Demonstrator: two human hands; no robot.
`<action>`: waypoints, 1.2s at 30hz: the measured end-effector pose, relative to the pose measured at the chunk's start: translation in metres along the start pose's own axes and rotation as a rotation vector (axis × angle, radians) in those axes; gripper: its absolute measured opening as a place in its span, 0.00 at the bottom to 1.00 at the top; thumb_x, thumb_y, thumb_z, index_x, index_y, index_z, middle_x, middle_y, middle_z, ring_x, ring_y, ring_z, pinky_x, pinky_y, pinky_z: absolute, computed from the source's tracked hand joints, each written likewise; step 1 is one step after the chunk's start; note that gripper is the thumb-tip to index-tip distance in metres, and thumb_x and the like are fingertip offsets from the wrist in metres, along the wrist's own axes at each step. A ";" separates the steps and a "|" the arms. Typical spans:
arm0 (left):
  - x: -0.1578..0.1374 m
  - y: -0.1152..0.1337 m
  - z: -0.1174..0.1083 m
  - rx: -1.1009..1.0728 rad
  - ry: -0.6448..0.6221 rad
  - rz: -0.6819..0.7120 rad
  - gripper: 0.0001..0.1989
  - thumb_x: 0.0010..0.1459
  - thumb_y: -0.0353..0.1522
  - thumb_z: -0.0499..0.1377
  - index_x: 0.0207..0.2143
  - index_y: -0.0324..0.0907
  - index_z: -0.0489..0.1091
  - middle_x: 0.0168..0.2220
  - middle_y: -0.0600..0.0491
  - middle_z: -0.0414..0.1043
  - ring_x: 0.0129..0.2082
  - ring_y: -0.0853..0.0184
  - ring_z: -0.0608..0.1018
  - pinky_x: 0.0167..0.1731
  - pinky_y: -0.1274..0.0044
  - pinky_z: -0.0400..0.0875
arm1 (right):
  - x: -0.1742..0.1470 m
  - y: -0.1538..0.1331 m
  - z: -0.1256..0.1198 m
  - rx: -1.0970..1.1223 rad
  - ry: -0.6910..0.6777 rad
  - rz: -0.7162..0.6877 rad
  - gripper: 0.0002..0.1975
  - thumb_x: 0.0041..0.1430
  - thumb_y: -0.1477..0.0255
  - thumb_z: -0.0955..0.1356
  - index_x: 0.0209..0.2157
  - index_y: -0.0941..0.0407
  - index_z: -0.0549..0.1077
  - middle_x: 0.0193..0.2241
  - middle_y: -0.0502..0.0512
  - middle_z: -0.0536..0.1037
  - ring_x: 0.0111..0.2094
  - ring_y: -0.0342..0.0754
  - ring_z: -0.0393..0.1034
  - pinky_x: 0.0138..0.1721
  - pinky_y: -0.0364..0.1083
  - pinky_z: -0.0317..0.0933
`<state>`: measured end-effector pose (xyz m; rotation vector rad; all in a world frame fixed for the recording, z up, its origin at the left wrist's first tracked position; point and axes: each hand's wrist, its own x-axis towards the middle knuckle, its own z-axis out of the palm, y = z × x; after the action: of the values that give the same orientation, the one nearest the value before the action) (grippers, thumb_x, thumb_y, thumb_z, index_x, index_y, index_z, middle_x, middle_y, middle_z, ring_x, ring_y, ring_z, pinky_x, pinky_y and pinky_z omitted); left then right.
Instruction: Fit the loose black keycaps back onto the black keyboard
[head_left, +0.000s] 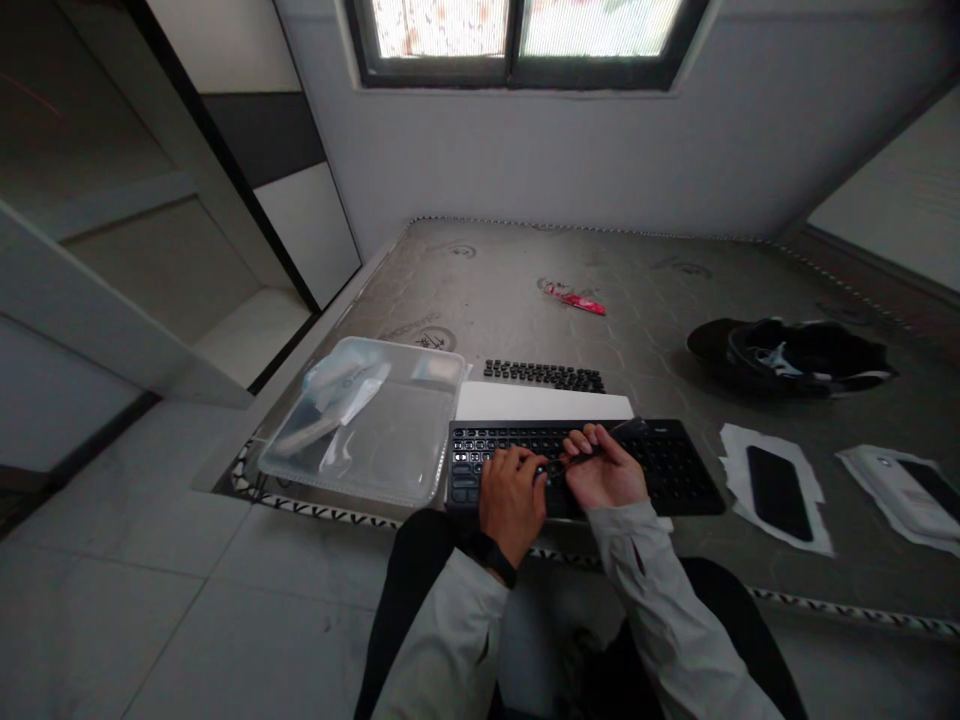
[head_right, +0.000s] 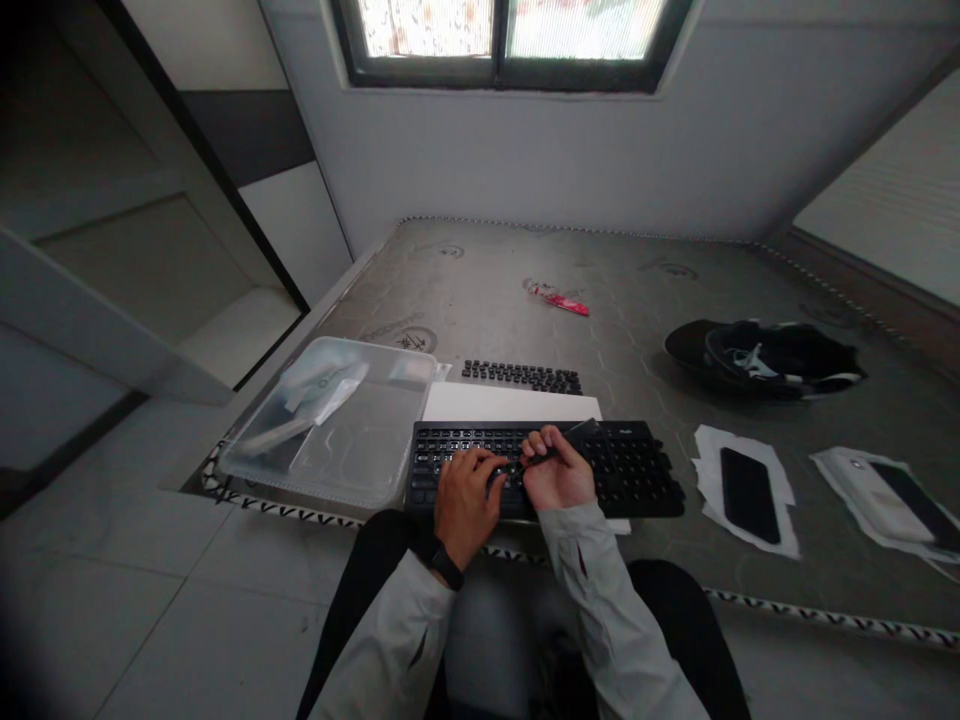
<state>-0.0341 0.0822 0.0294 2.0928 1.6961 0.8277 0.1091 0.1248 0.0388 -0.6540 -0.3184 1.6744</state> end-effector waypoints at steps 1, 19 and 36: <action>0.000 0.000 0.000 -0.002 0.001 -0.001 0.10 0.61 0.30 0.56 0.44 0.48 0.70 0.44 0.53 0.69 0.45 0.62 0.68 0.46 0.67 0.62 | 0.000 0.000 0.000 -0.002 -0.003 0.001 0.13 0.51 0.70 0.69 0.23 0.54 0.60 0.23 0.47 0.56 0.26 0.42 0.57 0.28 0.43 0.60; 0.001 0.001 -0.002 0.000 -0.001 -0.010 0.09 0.60 0.29 0.56 0.43 0.48 0.70 0.44 0.52 0.69 0.46 0.62 0.68 0.46 0.67 0.62 | 0.007 0.007 0.004 -0.066 0.003 -0.042 0.13 0.50 0.71 0.70 0.23 0.54 0.61 0.23 0.47 0.58 0.26 0.43 0.58 0.28 0.44 0.59; 0.001 0.002 -0.002 0.020 0.008 -0.005 0.10 0.60 0.29 0.57 0.43 0.48 0.70 0.44 0.52 0.68 0.46 0.62 0.68 0.46 0.67 0.63 | 0.017 0.026 0.003 -0.362 -0.032 -0.278 0.14 0.48 0.66 0.75 0.25 0.54 0.66 0.19 0.44 0.58 0.21 0.40 0.51 0.22 0.41 0.50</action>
<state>-0.0333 0.0821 0.0319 2.0995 1.7200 0.8225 0.0854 0.1358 0.0228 -0.8095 -0.7146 1.3721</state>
